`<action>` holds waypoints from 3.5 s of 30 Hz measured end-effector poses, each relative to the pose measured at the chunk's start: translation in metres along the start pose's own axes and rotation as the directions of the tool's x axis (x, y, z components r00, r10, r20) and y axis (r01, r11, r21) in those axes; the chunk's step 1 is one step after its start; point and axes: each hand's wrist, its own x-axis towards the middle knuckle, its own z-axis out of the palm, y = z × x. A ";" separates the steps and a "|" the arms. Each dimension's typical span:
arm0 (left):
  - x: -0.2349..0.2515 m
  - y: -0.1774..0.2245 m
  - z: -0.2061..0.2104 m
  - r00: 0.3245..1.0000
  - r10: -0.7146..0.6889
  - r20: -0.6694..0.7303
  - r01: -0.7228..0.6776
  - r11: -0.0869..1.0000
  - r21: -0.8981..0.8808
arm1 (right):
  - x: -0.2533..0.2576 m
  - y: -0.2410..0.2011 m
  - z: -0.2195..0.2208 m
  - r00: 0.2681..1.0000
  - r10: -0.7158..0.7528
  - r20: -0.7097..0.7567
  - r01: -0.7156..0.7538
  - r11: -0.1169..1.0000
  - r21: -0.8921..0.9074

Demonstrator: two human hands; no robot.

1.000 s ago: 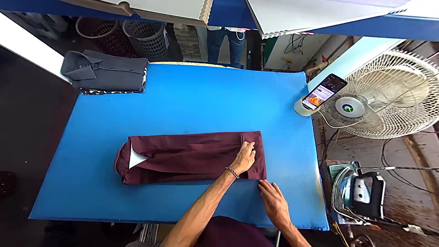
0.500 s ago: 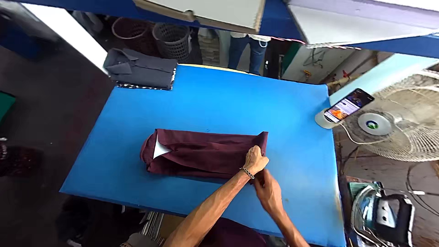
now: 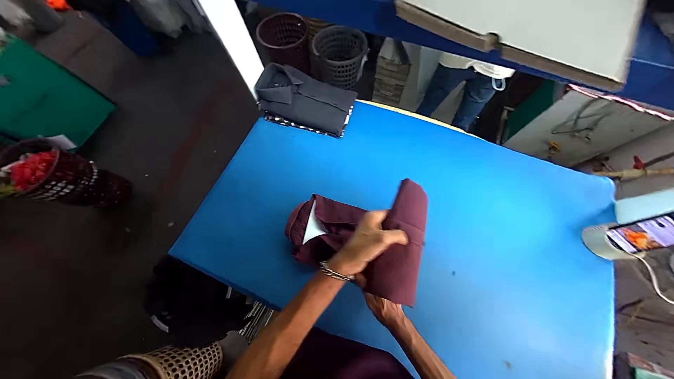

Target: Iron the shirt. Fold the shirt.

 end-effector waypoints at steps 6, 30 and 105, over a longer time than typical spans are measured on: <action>0.009 -0.100 -0.171 0.964 -0.147 -0.222 0.155 0.988 0.018 | -0.012 -0.031 0.003 0.910 -0.300 0.286 0.205 0.926 0.318; -0.105 -0.046 -0.155 0.933 0.198 -0.300 -0.219 0.975 -0.036 | 0.159 -0.039 -0.122 0.971 -0.190 0.144 0.071 0.808 0.585; -0.007 -0.184 0.049 0.967 0.043 -0.253 0.106 0.829 0.549 | -0.204 0.250 -0.198 0.786 0.413 -0.461 -0.603 0.678 -0.420</action>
